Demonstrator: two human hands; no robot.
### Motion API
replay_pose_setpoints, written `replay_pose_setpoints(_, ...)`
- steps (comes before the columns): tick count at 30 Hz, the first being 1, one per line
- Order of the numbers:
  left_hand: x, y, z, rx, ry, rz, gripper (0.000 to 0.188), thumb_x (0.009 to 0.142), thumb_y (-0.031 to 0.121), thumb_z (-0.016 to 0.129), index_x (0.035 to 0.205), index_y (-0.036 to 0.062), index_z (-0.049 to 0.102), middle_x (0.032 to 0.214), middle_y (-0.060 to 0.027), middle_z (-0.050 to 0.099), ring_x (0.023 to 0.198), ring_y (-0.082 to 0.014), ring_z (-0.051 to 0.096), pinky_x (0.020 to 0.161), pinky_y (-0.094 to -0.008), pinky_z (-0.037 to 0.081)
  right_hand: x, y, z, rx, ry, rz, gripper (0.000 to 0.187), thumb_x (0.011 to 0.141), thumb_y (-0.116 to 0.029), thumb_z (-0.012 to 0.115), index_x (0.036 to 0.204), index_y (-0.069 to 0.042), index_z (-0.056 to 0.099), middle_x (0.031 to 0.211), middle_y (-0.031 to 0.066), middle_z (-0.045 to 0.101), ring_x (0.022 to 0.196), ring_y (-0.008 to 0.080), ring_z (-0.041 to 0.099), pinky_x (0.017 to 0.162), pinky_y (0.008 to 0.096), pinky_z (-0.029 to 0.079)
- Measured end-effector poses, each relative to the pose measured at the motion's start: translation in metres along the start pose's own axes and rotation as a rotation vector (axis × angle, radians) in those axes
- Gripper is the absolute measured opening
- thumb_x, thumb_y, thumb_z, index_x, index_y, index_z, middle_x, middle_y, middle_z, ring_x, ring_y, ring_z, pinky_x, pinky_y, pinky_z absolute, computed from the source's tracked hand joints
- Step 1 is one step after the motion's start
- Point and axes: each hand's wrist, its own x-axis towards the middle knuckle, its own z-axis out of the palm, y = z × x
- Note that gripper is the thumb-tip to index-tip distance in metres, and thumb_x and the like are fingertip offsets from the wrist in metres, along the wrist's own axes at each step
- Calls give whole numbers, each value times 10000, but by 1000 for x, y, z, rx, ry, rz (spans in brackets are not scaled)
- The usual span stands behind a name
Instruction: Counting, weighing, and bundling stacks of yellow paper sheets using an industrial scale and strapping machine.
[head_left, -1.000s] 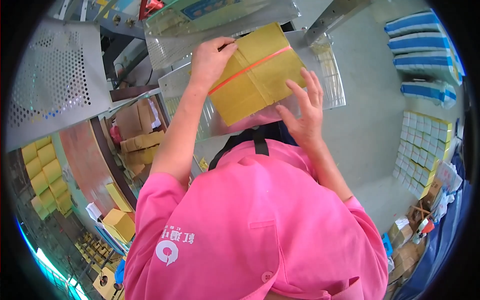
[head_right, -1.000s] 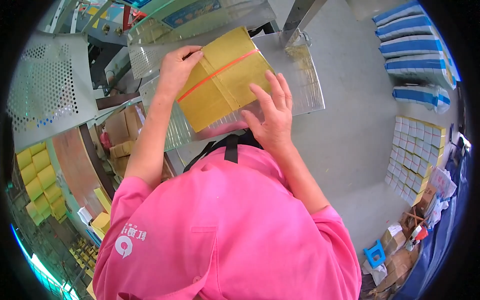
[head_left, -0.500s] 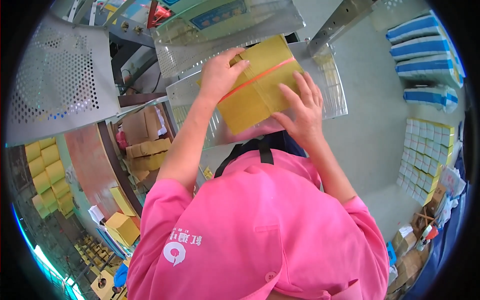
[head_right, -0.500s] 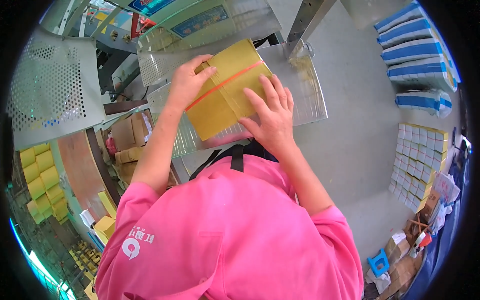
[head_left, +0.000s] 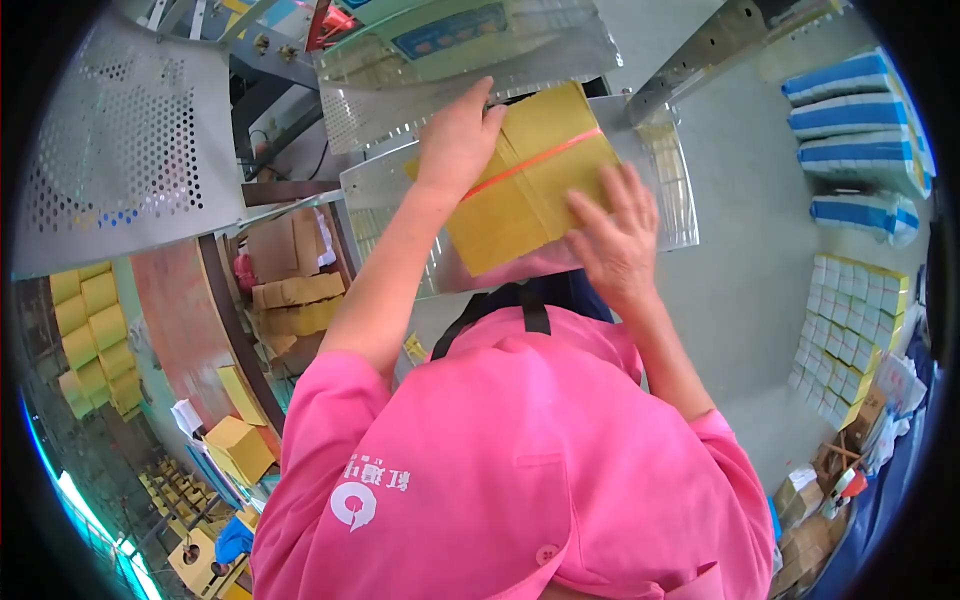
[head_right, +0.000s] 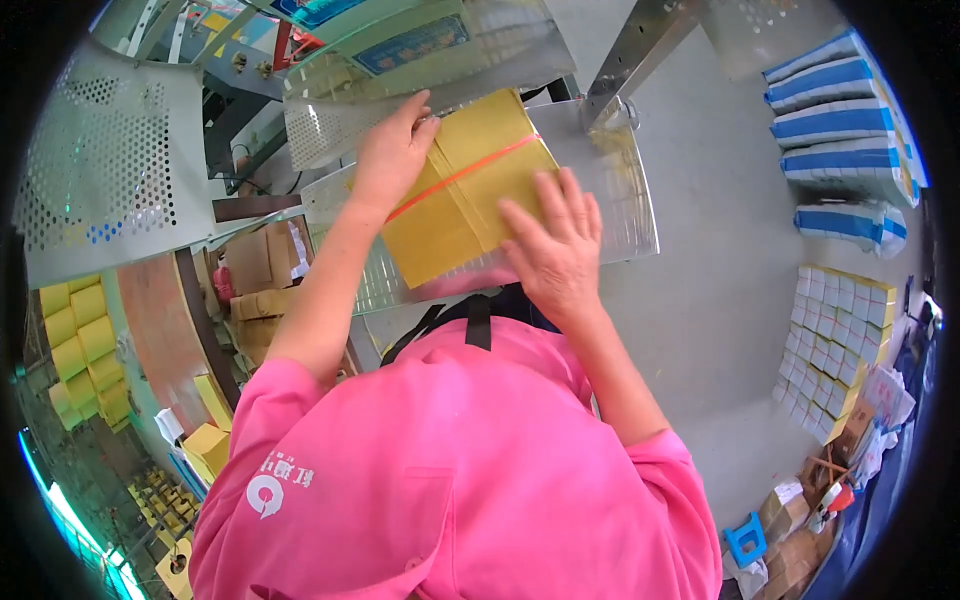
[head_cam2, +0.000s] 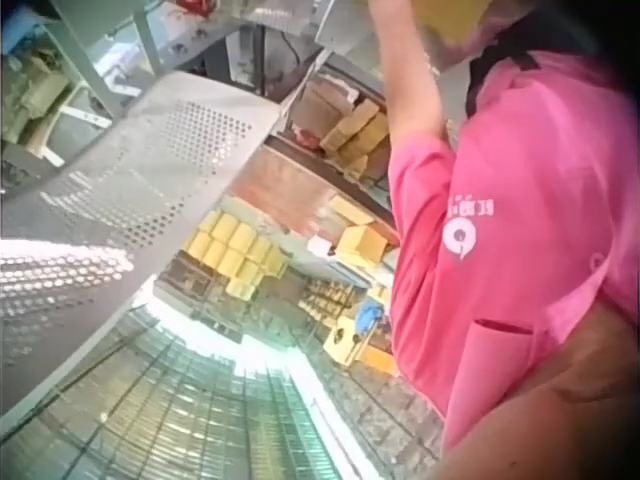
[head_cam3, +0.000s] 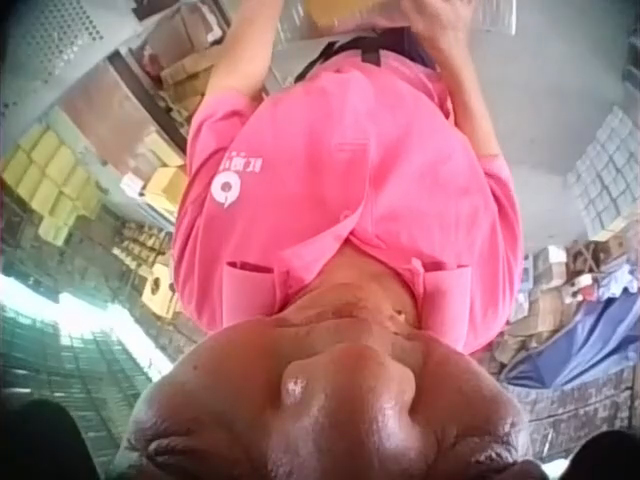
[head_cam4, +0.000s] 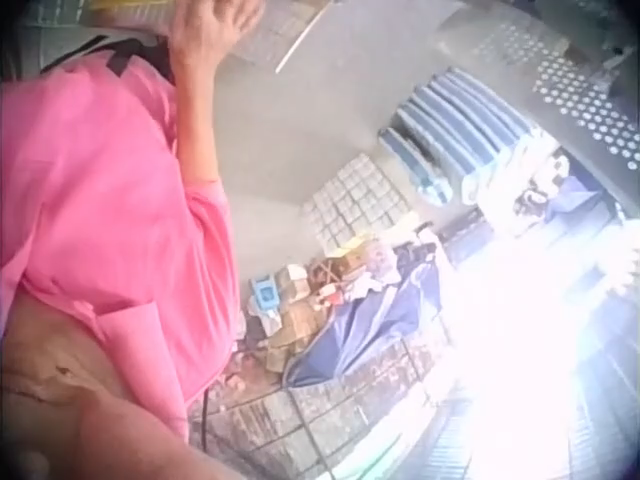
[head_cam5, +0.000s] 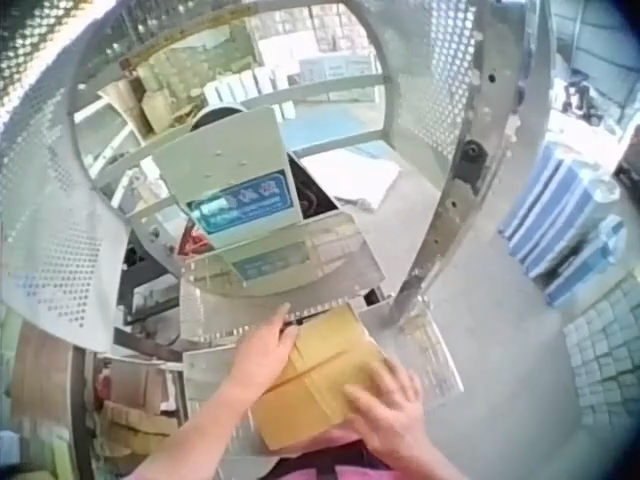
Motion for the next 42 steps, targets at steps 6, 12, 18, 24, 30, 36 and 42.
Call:
replay_pose_setpoints(6,-12,-32,-6,16,635,134,542,916,309,598,1377,45,487,1190,-201,643,1059,-372,629,901,-431,500,11,6,-15,115,67,2,405,833,-176,666,1237,-162,641,1444,139,463,1368,345,395,1120,478,286)
replay_pose_setpoints(12,-109,-105,2,-1036,274,-789,609,982,531,476,1285,9,553,1221,-128,626,1102,-258,590,921,-393,471,47,68,-6,736,-11,520,407,956,-202,521,1331,-47,551,1390,125,523,1310,259,467,1083,339,347)
replay_pose_setpoints(18,-119,-38,30,-1541,143,-698,687,999,577,381,1391,16,437,1344,-83,533,1281,-207,471,1078,-354,355,80,52,7,1266,-344,563,476,1033,-304,397,1430,-47,455,1416,66,500,1310,176,442,1098,313,313)
replay_pose_setpoints(24,-154,-33,24,-964,388,-161,558,1063,431,266,1453,42,355,1424,-86,457,1334,-218,418,1107,-369,323,71,37,-9,1664,-94,294,459,997,-266,455,1339,37,492,1426,155,478,1312,232,447,1110,368,312)
replay_pose_setpoints(30,-173,-30,22,-1493,160,-145,572,1062,389,280,1518,48,229,1512,-101,353,1399,-226,338,1142,-382,285,22,73,25,1652,77,581,248,962,-156,468,1111,10,578,1309,172,559,1221,252,517,1068,386,360)
replay_pose_setpoints(36,-172,-30,13,-1526,63,-275,699,1032,348,436,1551,41,83,1546,-104,269,1422,-213,280,1154,-362,239,30,59,8,1456,43,523,366,963,-152,472,1277,23,539,1347,155,547,1241,255,518,1056,399,385)
replay_pose_setpoints(42,-171,-20,8,-1491,26,-387,715,1021,291,476,1557,58,65,1513,-106,311,1396,-207,305,1142,-352,245,58,26,-28,966,-4,322,498,959,-148,486,1446,-61,427,1423,131,498,1354,260,429,1107,404,336)
